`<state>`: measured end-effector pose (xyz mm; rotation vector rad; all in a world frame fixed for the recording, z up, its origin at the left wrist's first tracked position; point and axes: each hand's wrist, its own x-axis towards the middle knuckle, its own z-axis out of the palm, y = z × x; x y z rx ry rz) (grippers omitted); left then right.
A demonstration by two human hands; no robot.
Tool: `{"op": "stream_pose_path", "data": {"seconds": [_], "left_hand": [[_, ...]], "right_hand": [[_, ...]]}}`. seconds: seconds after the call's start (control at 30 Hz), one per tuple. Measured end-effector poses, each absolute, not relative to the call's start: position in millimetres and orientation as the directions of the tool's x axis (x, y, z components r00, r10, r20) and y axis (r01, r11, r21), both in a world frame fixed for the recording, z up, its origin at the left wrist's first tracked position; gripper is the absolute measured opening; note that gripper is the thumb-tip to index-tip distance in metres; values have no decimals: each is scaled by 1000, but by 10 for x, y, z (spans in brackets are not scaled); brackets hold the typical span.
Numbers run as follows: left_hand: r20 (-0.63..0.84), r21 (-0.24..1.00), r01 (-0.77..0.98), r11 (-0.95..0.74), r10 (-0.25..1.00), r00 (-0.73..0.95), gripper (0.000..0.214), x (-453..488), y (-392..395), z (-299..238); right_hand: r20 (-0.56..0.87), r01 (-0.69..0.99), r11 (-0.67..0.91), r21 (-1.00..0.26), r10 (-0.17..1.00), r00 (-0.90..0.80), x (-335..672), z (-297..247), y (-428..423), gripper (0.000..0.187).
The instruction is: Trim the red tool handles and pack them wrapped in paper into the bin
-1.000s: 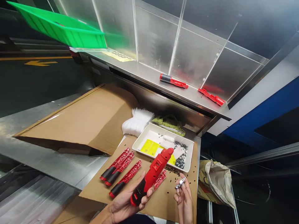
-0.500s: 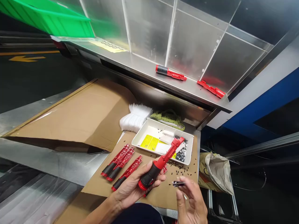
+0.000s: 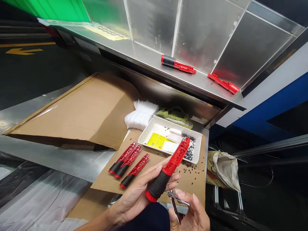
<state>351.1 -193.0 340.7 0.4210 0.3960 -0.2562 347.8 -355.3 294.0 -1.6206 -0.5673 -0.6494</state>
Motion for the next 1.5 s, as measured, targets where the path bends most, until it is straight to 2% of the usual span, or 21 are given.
{"op": "stream_pose_path", "data": {"seconds": [0.1,0.23,0.33,0.47,0.63,0.87,1.37,1.5], "left_hand": [[-450,305,320,897,-160,879,19,3511,-1943,3409],[-528,291,369,883,-173,831,25,3512,-1963,3446],[-566,289,381,878,-164,808,26,3512,-1979,3472],[-544,315,362,877,-146,827,25,3499,-1995,3461],[-516,366,362,857,-136,845,23,3467,-2000,3443],[-503,380,370,847,-147,852,24,3457,-1999,3492],[-505,347,385,855,-175,845,25,3488,-2011,3510],[-484,360,375,854,-172,858,25,3498,-2013,3507]], "right_hand": [[731,719,-134,-682,-95,676,3432,2970,-3430,33],[763,756,-103,-646,-77,642,3403,2958,-3373,28],[712,708,-78,-702,-94,696,3330,2959,-3327,25],[651,652,-52,-756,-157,743,3261,3028,-3232,21],[732,730,-51,-681,-37,680,3330,3040,-3295,30],[764,777,-126,-617,142,630,3416,2972,-3536,35],[765,792,-182,-583,207,610,3447,2950,-3581,32],[782,794,-216,-568,159,603,3450,2994,-3514,24]]}}
